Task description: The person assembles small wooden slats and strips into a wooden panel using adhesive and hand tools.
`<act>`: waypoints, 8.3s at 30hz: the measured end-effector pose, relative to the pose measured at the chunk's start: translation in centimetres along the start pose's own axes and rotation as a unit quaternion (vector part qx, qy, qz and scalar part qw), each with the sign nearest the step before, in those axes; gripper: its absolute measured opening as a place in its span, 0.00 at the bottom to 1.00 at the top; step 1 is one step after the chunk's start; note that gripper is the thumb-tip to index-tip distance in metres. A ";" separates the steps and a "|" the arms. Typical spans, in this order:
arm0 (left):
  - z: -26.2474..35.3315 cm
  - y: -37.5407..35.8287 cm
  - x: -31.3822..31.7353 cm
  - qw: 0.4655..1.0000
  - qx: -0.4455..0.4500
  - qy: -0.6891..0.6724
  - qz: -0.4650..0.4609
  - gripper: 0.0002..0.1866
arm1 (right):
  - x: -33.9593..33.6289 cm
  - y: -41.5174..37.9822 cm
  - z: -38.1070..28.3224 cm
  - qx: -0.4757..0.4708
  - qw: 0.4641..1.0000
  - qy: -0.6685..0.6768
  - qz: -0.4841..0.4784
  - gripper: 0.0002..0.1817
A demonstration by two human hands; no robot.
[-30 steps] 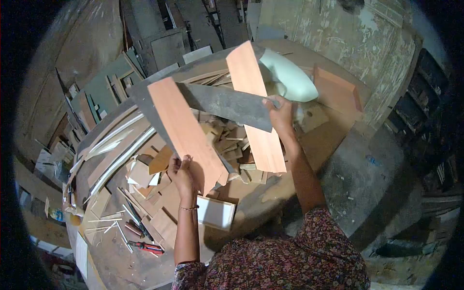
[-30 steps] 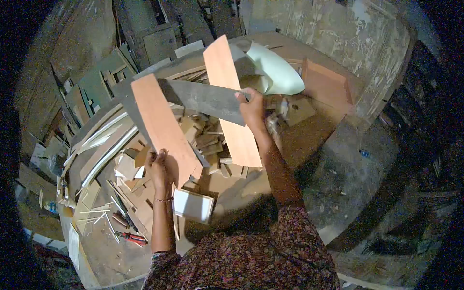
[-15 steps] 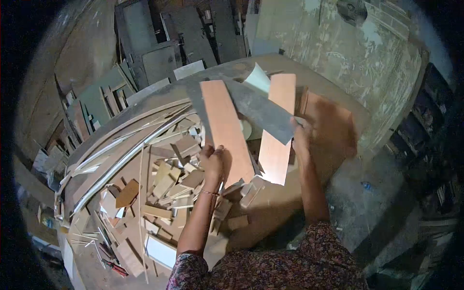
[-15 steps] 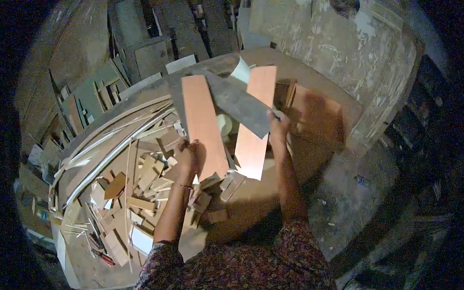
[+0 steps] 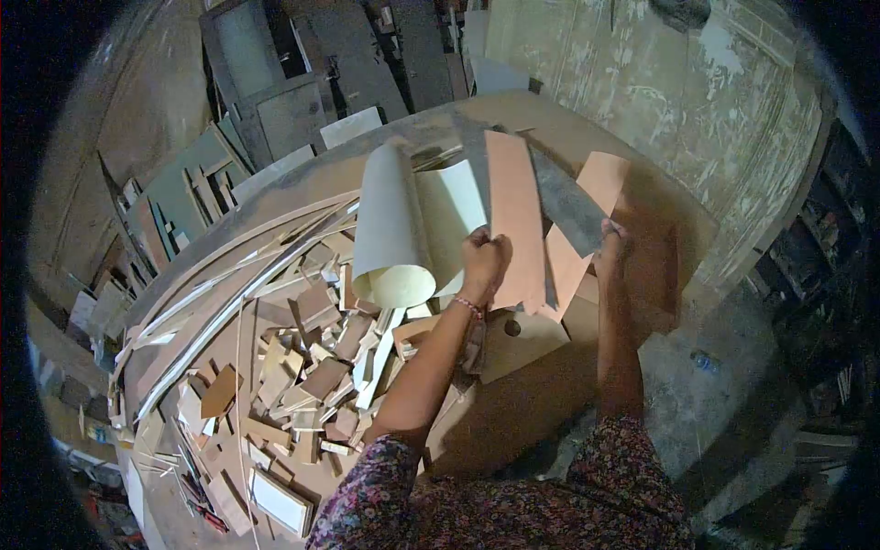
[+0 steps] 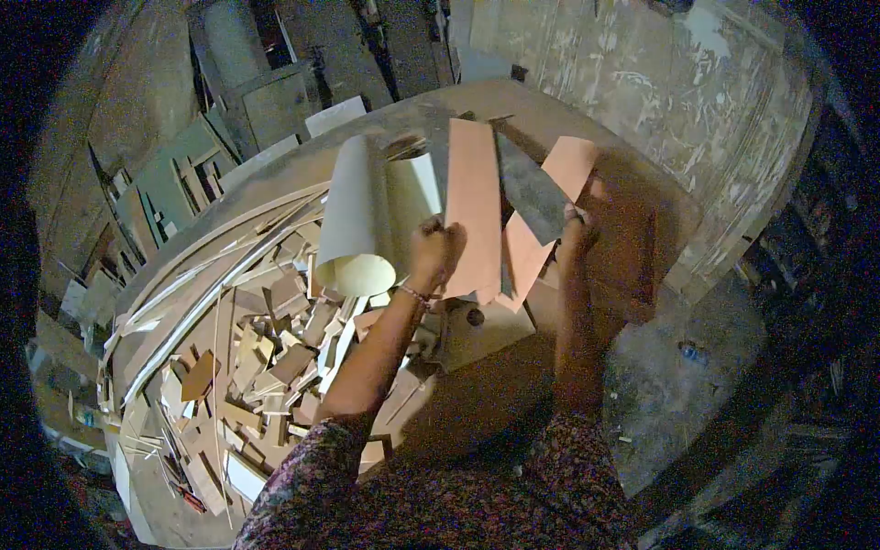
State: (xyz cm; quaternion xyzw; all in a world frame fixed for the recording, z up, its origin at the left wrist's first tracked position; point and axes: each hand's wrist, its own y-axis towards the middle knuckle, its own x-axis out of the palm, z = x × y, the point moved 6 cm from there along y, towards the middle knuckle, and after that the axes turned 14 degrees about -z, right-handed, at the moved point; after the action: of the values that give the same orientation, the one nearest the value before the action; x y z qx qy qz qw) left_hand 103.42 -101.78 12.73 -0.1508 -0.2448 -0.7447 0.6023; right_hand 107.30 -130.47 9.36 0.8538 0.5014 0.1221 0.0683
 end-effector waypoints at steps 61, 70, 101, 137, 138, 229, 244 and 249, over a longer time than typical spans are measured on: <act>-0.5 -4.7 0.5 0.645 0.081 0.739 -0.178 0.26 | 14.0 -3.4 8.3 0.278 0.884 0.239 -0.289 0.33; 7.9 -13.4 -11.9 0.705 0.023 0.709 -0.023 0.19 | 21.2 -14.4 0.6 0.095 0.812 -0.066 -0.572 0.19; 6.4 -22.2 -16.1 0.921 -0.171 0.326 0.131 0.10 | 24.9 -22.4 2.4 -0.019 0.714 -0.126 -0.689 0.08; 10.4 -22.9 -17.2 0.803 -0.048 0.544 0.239 0.09 | 25.9 -22.4 4.8 -0.005 0.712 -0.201 -0.672 0.14; 10.0 -22.5 -17.2 0.823 -0.051 0.515 0.232 0.09 | 25.8 -22.7 4.8 -0.022 0.714 -0.203 -0.669 0.14; 51.4 -92.2 -80.2 0.705 -0.017 0.408 0.580 0.13 | 80.4 -116.6 -11.1 -0.248 0.558 -0.434 -0.662 0.50; 62.0 -91.3 -88.1 0.592 -0.018 0.624 0.510 0.14 | 82.3 -107.3 -6.5 -0.301 0.622 -0.437 -0.576 0.15; 64.1 -89.8 -92.9 0.545 -0.134 0.636 0.530 0.31 | 83.1 -104.2 -7.0 -0.346 0.697 -0.352 -0.520 0.23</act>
State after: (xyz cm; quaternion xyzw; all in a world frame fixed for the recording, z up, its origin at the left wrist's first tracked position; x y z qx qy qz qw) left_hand 33.04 23.57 1.55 0.1807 0.4291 -0.2155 0.8584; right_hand 56.73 -7.14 2.84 0.3535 0.7276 -0.0774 0.5828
